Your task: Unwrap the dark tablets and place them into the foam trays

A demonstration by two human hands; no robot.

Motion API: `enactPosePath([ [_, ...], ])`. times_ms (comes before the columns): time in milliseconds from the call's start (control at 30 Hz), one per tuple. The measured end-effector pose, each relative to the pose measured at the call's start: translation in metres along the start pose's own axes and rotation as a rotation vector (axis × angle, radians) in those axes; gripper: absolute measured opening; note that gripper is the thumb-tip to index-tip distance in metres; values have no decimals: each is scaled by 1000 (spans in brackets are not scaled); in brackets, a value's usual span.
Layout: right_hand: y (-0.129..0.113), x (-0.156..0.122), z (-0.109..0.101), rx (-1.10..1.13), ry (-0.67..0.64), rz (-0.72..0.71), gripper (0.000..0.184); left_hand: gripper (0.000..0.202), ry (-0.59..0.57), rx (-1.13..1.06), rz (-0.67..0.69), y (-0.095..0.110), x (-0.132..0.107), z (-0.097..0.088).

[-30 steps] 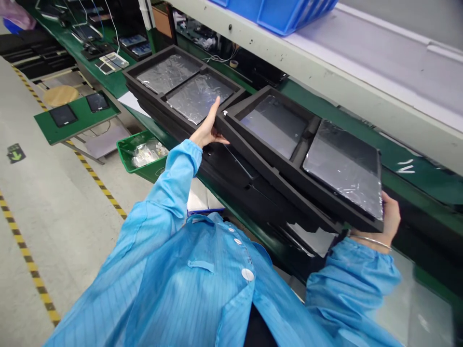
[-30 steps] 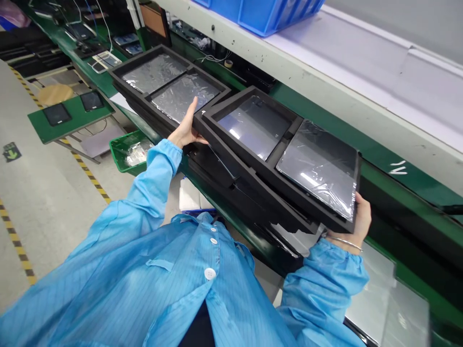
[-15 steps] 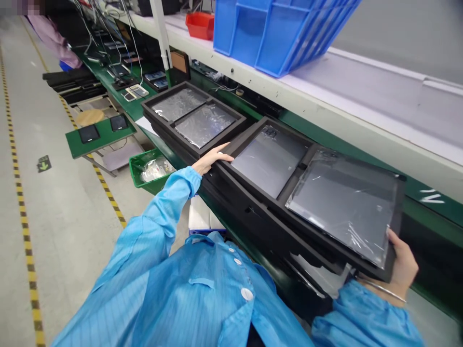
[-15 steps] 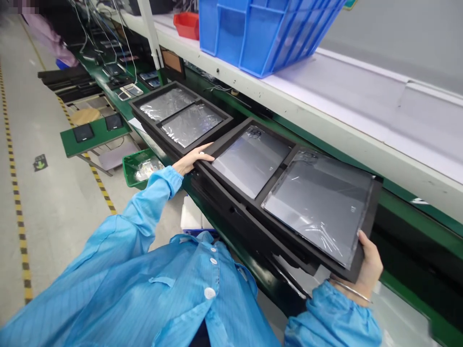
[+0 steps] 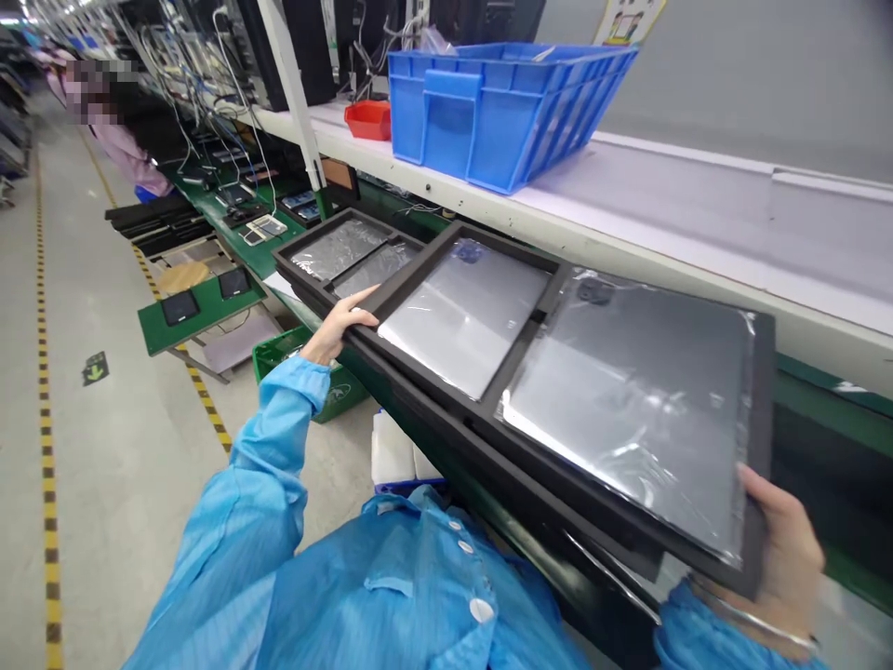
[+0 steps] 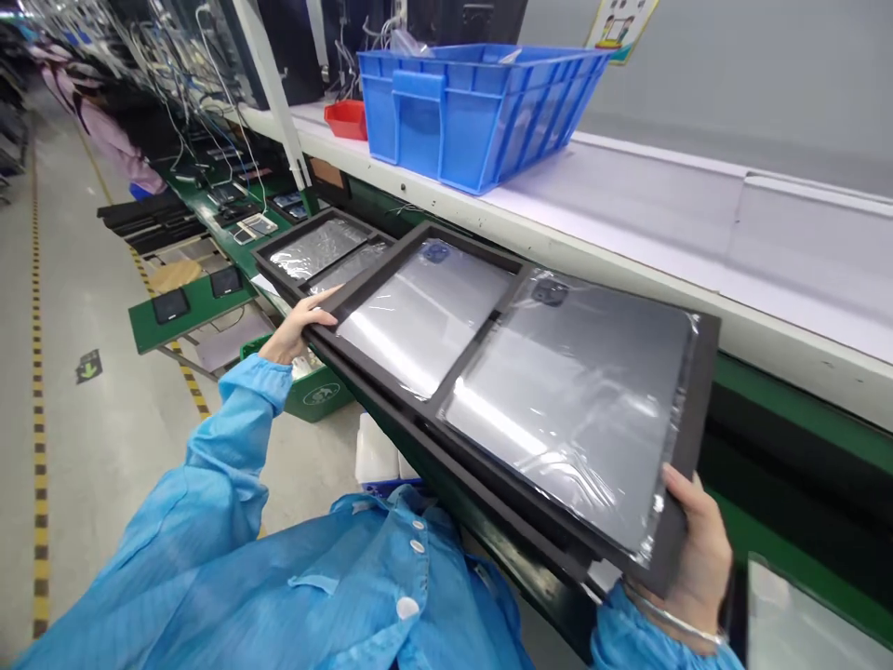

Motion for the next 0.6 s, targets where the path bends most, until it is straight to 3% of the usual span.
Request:
enactPosePath([
  [100,-5,-8,67,146,-117,27,32,73,113,10,29,9,10,-55],
  [200,-4,-16,144,267,-329,67,51,68,215,65,62,25,23,-116],
  [333,12,-26,237,400,-547,121,62,73,374,269,85,47,48,-188],
  [467,38,-37,302,453,-594,101,59,72,461,387,101,44,75,-223],
  [600,56,-36,327,373,-596,13,48,58,498,531,91,27,93,-233],
])
Point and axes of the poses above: each hand's wrist, its own x-axis towards the middle knuckle, its own z-axis out of the palm, y = z × x, the point moved 8 cm from there along x, towards the middle knuckle, and after that the axes turned 15 degrees about -z, right-handed, at the moved point
